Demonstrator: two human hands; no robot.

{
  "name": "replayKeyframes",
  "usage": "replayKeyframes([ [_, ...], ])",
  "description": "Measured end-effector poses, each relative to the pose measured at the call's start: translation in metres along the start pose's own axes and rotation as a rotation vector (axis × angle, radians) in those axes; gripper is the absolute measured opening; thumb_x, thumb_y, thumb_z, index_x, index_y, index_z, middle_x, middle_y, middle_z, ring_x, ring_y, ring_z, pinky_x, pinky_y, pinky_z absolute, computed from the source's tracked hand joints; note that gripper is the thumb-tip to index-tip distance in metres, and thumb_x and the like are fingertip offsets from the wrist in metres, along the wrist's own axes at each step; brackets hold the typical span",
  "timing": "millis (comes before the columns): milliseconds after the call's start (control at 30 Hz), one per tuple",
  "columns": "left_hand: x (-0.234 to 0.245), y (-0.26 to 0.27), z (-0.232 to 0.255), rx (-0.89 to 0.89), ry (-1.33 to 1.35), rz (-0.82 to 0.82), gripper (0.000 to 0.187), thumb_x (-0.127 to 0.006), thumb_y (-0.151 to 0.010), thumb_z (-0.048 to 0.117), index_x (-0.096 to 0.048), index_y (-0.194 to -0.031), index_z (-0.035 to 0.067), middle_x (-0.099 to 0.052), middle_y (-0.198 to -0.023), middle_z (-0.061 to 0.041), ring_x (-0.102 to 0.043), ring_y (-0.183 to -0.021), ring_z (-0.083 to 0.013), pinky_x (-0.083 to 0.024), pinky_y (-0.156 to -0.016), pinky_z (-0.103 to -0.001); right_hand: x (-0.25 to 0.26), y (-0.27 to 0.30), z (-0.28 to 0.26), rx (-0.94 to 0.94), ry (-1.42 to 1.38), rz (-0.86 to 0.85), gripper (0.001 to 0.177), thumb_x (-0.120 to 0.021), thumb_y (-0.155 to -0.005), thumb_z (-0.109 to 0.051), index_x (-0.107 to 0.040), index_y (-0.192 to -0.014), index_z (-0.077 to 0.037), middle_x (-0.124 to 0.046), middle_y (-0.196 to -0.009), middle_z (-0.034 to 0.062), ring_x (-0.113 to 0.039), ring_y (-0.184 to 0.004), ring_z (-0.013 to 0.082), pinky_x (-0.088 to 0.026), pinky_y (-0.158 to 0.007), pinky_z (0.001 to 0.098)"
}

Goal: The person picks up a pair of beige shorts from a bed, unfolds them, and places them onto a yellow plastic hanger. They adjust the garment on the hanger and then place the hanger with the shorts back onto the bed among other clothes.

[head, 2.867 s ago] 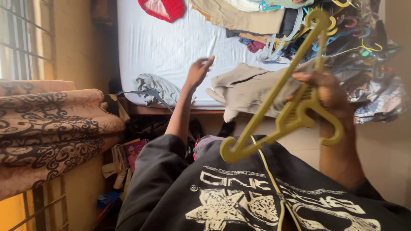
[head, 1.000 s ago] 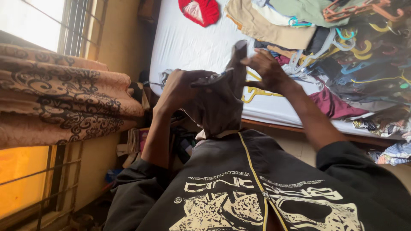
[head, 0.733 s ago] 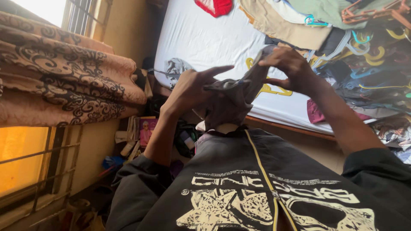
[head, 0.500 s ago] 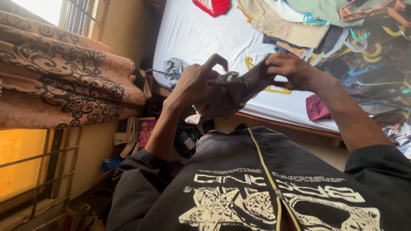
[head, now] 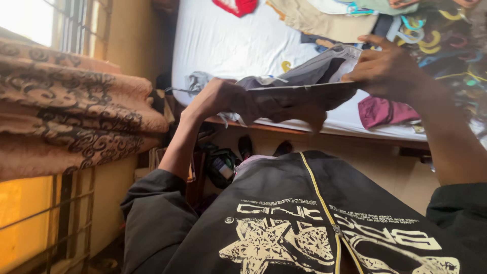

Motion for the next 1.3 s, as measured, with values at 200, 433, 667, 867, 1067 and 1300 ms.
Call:
replayKeyframes([
  [200,-0.027,-0.017,-0.027,0.008,-0.054,0.148,0.028,-0.066,-0.087,-0.001,-0.078,-0.110,0.005,-0.076,-0.094,-0.015,-0.075,-0.079,-0.0217,-0.058,-0.071,-0.033,0.045,0.025,0.020,-0.047,0.127,-0.075,0.029,-0.079,-0.078,-0.018,-0.081,-0.106,-0.027,-0.072,-0.084,-0.0031,-0.070,-0.092,0.0125,-0.039,-0.130,0.0463],
  [433,-0.056,-0.066,-0.047,-0.045,0.001,0.172,0.031,-0.066,-0.096,0.022,-0.076,-0.119,0.005,-0.075,-0.114,-0.018,-0.073,-0.104,-0.0305,-0.057,-0.093,-0.042,0.070,0.035,0.022,-0.077,0.387,-0.220,0.038,-0.081,-0.072,-0.020,-0.080,-0.106,-0.037,-0.073,-0.088,-0.0081,-0.069,-0.102,0.0069,-0.036,-0.128,0.0401],
  [667,-0.110,-0.090,-0.041,-0.091,-0.260,0.158,0.045,-0.086,-0.070,0.045,-0.081,-0.098,0.009,-0.072,-0.094,-0.016,-0.064,-0.097,-0.0360,-0.054,-0.079,-0.045,0.069,0.044,0.029,-0.089,0.363,-0.167,0.035,-0.082,-0.073,-0.024,-0.079,-0.107,-0.032,-0.076,-0.098,-0.0092,-0.068,-0.107,0.0078,-0.038,-0.126,0.0398],
  [867,-0.114,-0.116,-0.098,-0.106,-0.190,0.152,0.022,-0.078,-0.084,0.028,-0.080,-0.096,0.009,-0.071,-0.092,-0.017,-0.067,-0.090,-0.0359,-0.054,-0.077,-0.045,0.059,0.064,0.040,-0.127,0.291,-0.053,0.023,-0.082,-0.082,-0.031,-0.080,-0.104,-0.028,-0.076,-0.102,-0.0064,-0.070,-0.103,0.0110,-0.051,-0.108,0.0324],
  [1067,-0.076,-0.131,-0.119,0.309,-0.326,0.099,0.019,-0.067,-0.086,0.013,-0.073,-0.083,-0.005,-0.073,-0.083,-0.025,-0.074,-0.081,-0.0393,-0.059,-0.078,-0.046,0.041,0.078,0.043,-0.216,0.264,-0.057,0.031,-0.079,-0.086,-0.047,-0.083,-0.102,-0.021,-0.076,-0.090,-0.0006,-0.073,-0.100,0.0205,-0.057,-0.079,0.0311],
  [1300,-0.038,-0.137,-0.126,0.026,-0.551,0.404,0.014,-0.062,-0.078,-0.002,-0.072,-0.084,-0.011,-0.065,-0.098,-0.034,-0.067,-0.087,-0.0474,-0.055,-0.079,-0.050,0.004,0.101,0.055,-0.323,0.011,-0.073,0.027,-0.073,-0.094,-0.038,-0.079,-0.110,-0.016,-0.075,-0.101,0.0024,-0.070,-0.084,0.0213,-0.057,-0.077,0.0333],
])
Point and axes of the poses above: each hand's wrist, its own y-axis away from the middle knuckle, its own x-axis out of the back of the hand, z = x × y, the point moved 3 cm from there along -y, towards the middle knuckle
